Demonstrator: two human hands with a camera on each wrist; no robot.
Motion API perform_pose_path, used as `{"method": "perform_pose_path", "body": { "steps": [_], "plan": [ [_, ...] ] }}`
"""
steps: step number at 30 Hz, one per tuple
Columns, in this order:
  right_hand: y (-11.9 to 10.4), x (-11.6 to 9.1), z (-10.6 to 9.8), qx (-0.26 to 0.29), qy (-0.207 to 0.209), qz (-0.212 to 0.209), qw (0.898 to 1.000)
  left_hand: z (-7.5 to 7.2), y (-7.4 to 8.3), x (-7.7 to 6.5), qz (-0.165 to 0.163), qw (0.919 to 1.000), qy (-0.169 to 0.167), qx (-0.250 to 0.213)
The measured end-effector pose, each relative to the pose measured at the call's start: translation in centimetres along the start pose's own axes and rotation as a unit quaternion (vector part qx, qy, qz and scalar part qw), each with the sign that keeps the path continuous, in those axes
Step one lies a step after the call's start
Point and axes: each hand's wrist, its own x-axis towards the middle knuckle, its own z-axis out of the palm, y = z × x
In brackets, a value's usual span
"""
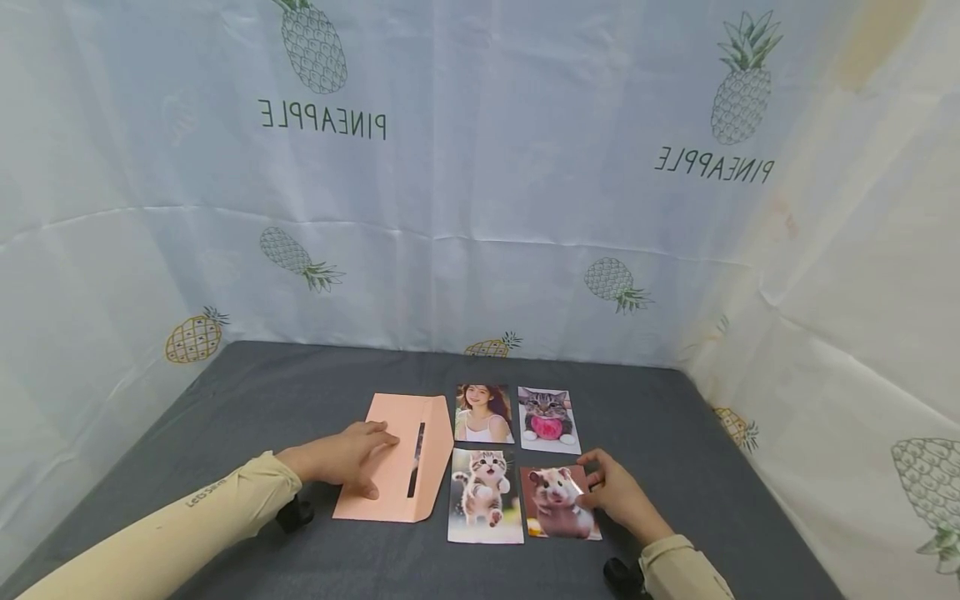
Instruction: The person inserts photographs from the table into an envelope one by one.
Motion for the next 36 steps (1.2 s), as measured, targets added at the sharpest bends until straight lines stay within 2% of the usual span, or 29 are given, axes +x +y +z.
{"method": "perform_pose_path", "body": {
  "steps": [7, 12, 20, 27, 32, 36],
  "plan": [
    [-0.1, -0.3, -0.1, 0.037, -0.008, -0.033, 0.999, 0.0, 0.0, 0.0, 0.001, 1.0, 0.002, -0.004],
    [-0.7, -0.4, -0.3, 0.06, -0.011, -0.012, 0.998, 0.0, 0.0, 0.1, -0.004, 1.0, -0.001, -0.003],
    [-1.6, -0.4, -1.7, 0.072, -0.019, -0.025, 0.997, -0.1, 0.1, 0.1, -0.008, 1.0, -0.003, -0.001],
    [-3.2, -0.5, -2.8, 0.074, 0.009, -0.02, 0.997, -0.2, 0.1, 0.1, -0.007, 1.0, -0.001, 0.004],
    [-4.4, -0.3, -2.8, 0.074, 0.022, 0.001, 0.997, -0.2, 0.1, 0.0, -0.007, 1.0, -0.004, 0.003],
    [-5.0, 0.5, -2.2, 0.081, 0.022, -0.002, 0.996, -0.2, 0.2, 0.0, -0.008, 0.9999, -0.006, 0.003]
  ]
}}
